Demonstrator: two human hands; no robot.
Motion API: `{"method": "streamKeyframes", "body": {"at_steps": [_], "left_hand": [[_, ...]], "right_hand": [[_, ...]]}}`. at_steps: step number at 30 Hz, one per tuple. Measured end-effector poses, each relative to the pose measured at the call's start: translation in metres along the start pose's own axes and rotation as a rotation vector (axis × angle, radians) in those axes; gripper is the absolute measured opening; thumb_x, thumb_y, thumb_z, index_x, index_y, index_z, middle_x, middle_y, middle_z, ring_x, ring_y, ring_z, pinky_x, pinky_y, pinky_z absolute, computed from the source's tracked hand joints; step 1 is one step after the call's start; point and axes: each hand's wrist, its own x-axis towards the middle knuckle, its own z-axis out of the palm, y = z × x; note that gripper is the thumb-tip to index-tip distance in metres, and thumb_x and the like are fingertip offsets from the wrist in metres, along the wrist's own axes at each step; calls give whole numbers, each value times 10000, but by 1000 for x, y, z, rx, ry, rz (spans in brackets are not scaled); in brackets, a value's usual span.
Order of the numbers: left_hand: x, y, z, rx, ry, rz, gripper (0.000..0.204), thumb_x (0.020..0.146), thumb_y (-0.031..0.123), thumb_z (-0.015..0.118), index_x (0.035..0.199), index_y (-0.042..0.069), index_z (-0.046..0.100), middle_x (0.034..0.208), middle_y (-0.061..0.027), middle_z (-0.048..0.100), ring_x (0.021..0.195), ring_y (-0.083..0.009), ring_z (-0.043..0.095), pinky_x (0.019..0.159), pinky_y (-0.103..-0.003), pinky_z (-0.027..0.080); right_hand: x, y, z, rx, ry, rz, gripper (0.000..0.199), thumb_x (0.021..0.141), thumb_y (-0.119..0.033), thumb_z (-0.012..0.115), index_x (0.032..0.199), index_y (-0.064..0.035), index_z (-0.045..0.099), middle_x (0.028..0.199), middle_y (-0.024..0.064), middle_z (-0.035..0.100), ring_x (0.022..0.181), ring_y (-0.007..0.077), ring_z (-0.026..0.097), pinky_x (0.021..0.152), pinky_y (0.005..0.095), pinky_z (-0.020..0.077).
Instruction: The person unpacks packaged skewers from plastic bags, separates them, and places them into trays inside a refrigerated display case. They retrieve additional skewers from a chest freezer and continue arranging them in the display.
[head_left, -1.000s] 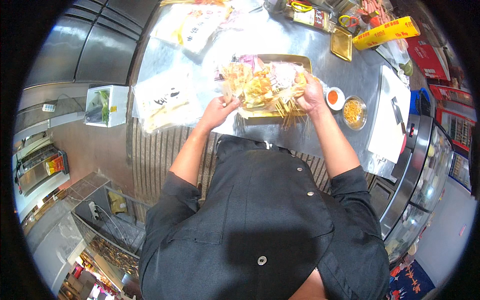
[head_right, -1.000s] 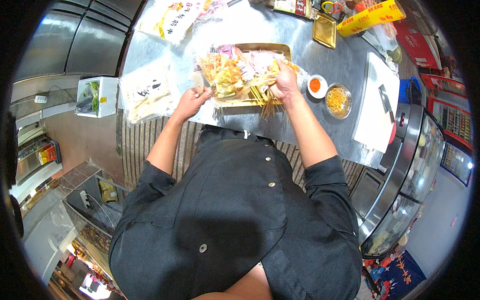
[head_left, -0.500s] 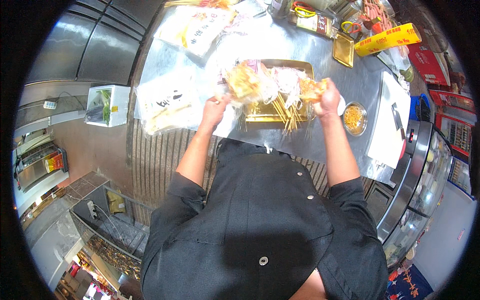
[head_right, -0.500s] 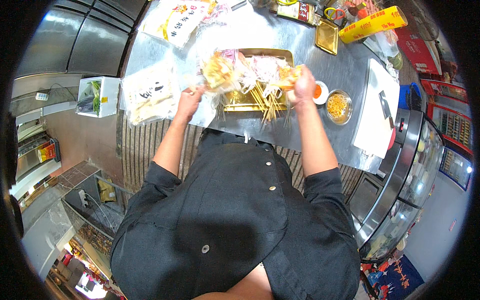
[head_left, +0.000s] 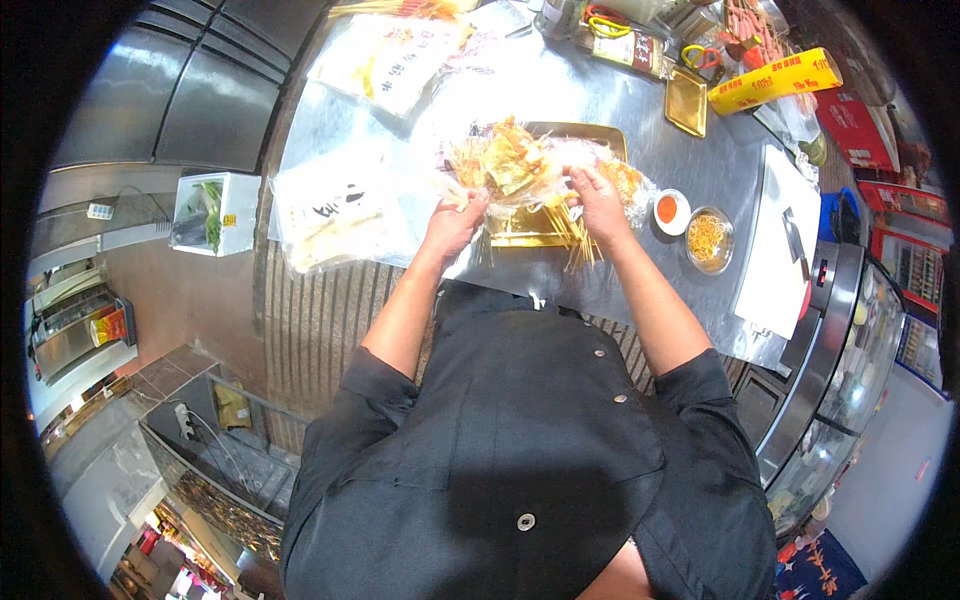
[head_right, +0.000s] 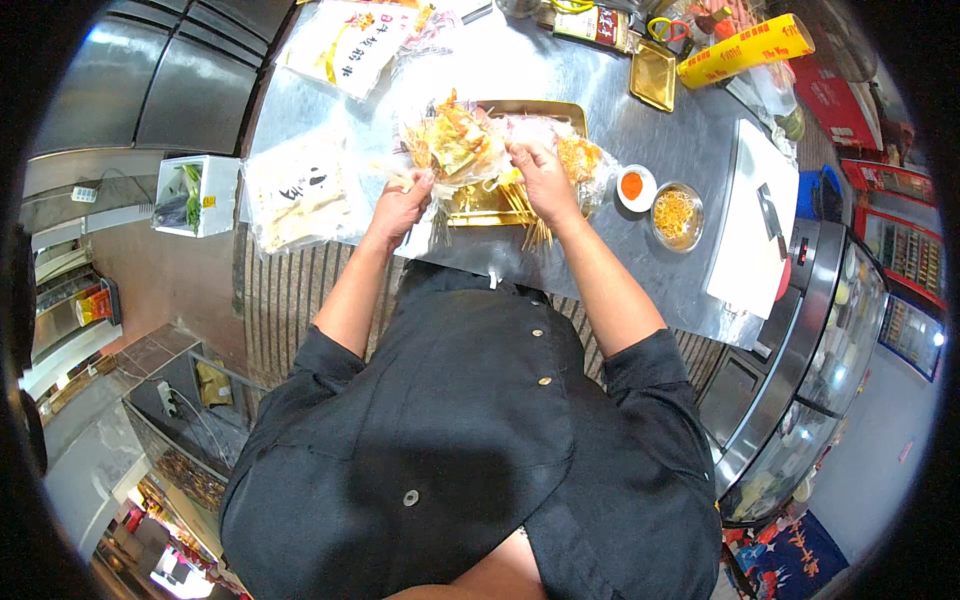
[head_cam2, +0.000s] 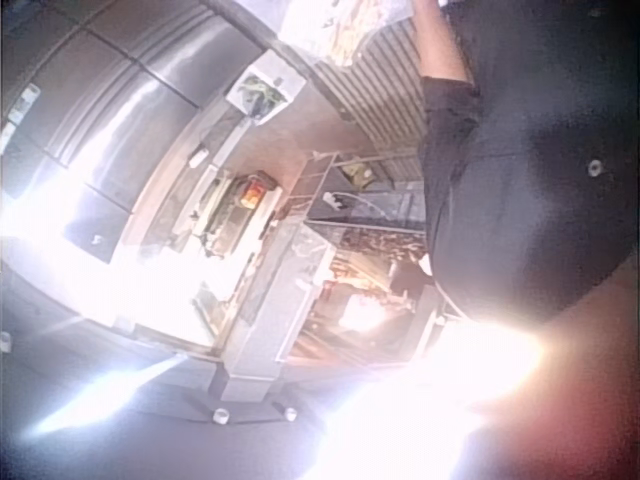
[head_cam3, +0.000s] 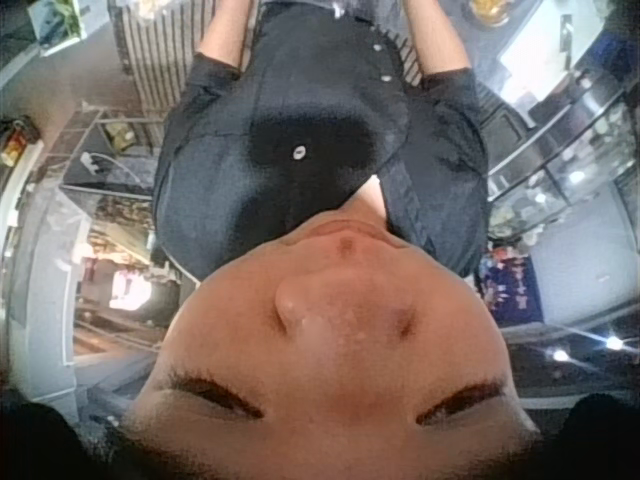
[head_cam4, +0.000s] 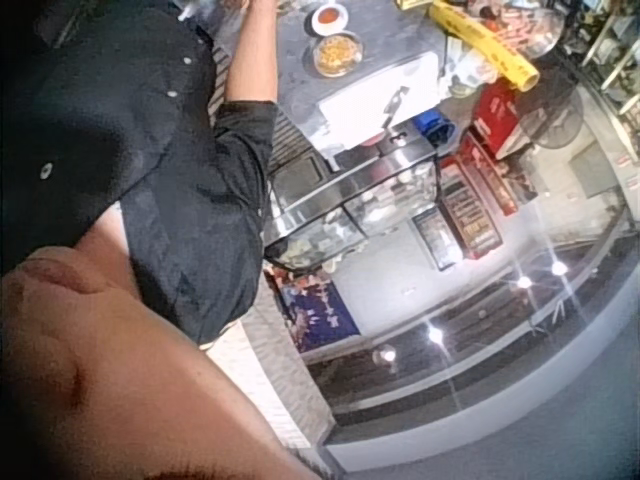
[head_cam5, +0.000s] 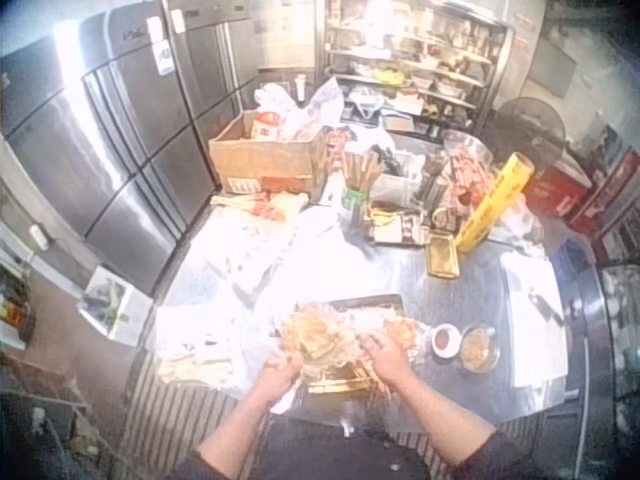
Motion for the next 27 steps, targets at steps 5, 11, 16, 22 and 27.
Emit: {"method": "streamKeyframes", "body": {"at_steps": [5, 11, 16, 22, 27], "left_hand": [[-4, 0, 8, 28, 9, 34, 215, 1049, 322, 682, 1018, 111, 659, 677, 108, 478, 564, -21, 380, 500, -220, 284], [-5, 5, 6, 24, -30, 51, 236, 1050, 322, 683, 1027, 88, 664, 670, 108, 479, 565, -19, 381, 507, -218, 284], [-8, 10, 7, -5, -39, 33, 231, 1049, 318, 684, 1012, 90, 669, 677, 106, 485, 571, -18, 382, 511, -218, 285], [-5, 9, 1, 1, -48, 93, 237, 1049, 305, 687, 958, 86, 682, 698, 104, 493, 604, -27, 387, 538, -230, 297], [-5, 12, -4, 66, -39, 98, 292, 1047, 285, 690, 841, 79, 669, 703, 91, 483, 611, -43, 375, 543, -245, 293]], "right_hand": [[-15, -18, 27, -19, -8, 159, 164, 1033, -230, 704, 1047, -68, 715, 861, -32, 683, 669, 42, 547, 582, 213, 437], [-18, -8, 27, 223, 80, 202, 130, 1048, -229, 683, 1016, -103, 676, 867, -49, 646, 690, 42, 517, 576, 209, 408], [-21, -6, 13, 553, -197, 270, 279, 1112, -271, 530, 1328, -121, 622, 1227, -11, 697, 953, 95, 602, 700, 263, 450], [-32, -17, 17, 670, -204, 350, 354, 1121, -290, 493, 1416, -117, 583, 1307, 12, 679, 1021, 130, 610, 724, 284, 454], [-39, -14, 18, 713, -148, 359, 348, 1122, -302, 492, 1383, -97, 596, 1213, 35, 710, 863, 135, 613, 670, 273, 450]]}}
